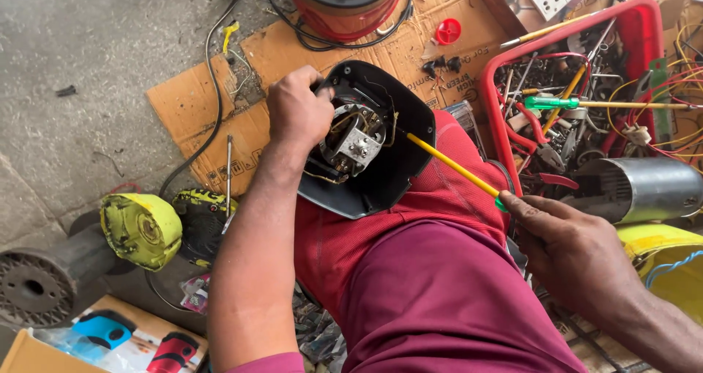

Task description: The person uses a screwdriver to adjust internal components of a small electrical device held on their lap. They repeatedly probe and tighten connections inside the black casing while seated on the floor.

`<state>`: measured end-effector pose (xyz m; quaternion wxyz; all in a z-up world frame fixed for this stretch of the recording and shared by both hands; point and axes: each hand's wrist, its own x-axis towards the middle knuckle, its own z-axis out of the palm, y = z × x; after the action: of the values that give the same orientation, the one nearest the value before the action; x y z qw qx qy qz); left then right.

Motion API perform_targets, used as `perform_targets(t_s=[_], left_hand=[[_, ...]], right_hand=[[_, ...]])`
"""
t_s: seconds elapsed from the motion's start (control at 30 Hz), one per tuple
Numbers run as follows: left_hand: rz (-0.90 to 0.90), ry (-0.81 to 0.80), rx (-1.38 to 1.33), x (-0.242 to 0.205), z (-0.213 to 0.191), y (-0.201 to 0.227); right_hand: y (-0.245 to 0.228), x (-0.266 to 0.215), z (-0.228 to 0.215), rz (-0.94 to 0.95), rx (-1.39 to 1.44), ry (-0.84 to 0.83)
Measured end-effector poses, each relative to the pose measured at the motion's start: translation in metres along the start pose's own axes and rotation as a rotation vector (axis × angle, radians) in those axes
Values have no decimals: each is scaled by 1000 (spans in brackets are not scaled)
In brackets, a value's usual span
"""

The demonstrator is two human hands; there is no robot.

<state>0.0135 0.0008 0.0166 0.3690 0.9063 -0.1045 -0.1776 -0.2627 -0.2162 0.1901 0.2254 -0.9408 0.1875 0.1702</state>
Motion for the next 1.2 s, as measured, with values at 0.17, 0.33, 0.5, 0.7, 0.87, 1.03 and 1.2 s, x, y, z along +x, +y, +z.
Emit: perform_targets(t_s=[0.17, 0.33, 0.5, 0.7, 0.87, 1.03, 1.2], left_hand=[[35, 4, 44, -1, 0, 2], [-59, -38, 49, -2, 0, 8], [-103, -80, 44, -4, -1, 13], [-94, -79, 24, -5, -4, 15], [-133, -116, 45, -6, -6, 18], [-144, -112, 41, -8, -9, 23], [-137, -109, 89, -8, -8, 22]], right_hand=[[0, -5, 3, 10, 37, 14], [-1, -6, 5, 62, 3, -11], [-4, -8, 6, 55, -15, -9], [-5, -5, 5, 41, -42, -24], [-2, -3, 5, -5, -92, -17], [4, 0, 1, -6, -81, -41], [0, 3, -3, -81, -44, -18]])
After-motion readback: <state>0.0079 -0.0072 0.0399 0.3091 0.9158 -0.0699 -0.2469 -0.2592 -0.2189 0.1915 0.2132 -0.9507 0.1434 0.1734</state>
